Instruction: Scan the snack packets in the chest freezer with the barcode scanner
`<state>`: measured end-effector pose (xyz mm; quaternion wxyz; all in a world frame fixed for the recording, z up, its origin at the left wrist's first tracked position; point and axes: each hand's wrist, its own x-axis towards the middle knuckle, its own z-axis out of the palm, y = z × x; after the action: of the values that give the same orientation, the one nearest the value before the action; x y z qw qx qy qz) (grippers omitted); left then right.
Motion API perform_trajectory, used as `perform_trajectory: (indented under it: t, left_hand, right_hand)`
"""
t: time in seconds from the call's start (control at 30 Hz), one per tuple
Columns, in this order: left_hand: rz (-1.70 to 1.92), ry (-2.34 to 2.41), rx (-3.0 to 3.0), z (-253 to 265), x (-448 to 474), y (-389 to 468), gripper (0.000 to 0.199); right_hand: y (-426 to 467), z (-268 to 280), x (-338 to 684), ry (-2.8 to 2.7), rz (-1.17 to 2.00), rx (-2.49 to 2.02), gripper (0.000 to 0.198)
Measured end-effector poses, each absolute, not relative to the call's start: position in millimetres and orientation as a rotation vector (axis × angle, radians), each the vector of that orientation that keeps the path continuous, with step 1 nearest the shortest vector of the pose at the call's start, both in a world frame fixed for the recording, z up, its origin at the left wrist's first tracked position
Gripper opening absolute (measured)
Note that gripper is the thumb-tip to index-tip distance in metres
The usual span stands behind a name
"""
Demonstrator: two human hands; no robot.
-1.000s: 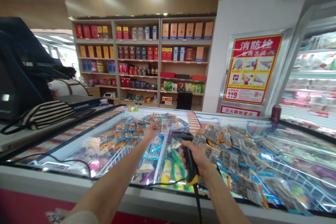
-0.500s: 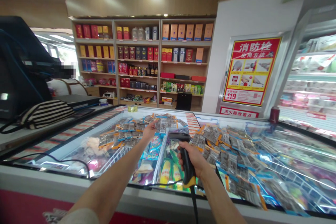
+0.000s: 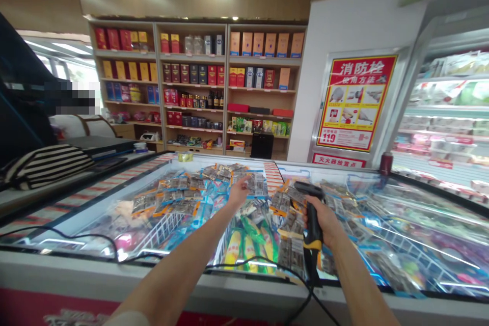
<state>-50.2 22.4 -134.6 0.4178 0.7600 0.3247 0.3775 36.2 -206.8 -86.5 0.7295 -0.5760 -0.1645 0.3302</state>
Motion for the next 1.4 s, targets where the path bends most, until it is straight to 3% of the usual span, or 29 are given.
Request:
perform_trajectory:
  t: [0.5,0.63,0.97,1.17,1.4]
  left_hand:
    - [0.819,0.526,2.316,-148.7,30.4,-91.2,0.042]
    - [0.895,0.672,2.384,-141.7,1.0,-55.7,0.042]
    - [0.964,1.545,2.403,-141.0,-166.7,79.4,0.038]
    - [0.729,1.426,2.640,-146.3,-206.2,81.5,0.034]
    - [0.495,1.235,2.837,-157.3,-191.5,58.4,0.028]
  right_hand:
    - [-274.6,-93.8,77.5,-0.256,0.602,-1.230,0.011]
    - [-256.9,-90.4,65.9,-0.314,0.656,-1.232,0.011]
    - [-153.0,-86.2,4.1,-0.469,0.874,-1.260,0.017]
    - [-106.8,-99.3,-26.0,-0.503,0.983,-1.288,0.018]
    - [-95.6,-102.0,-39.7,-0.544,1.012,-1.316,0.019]
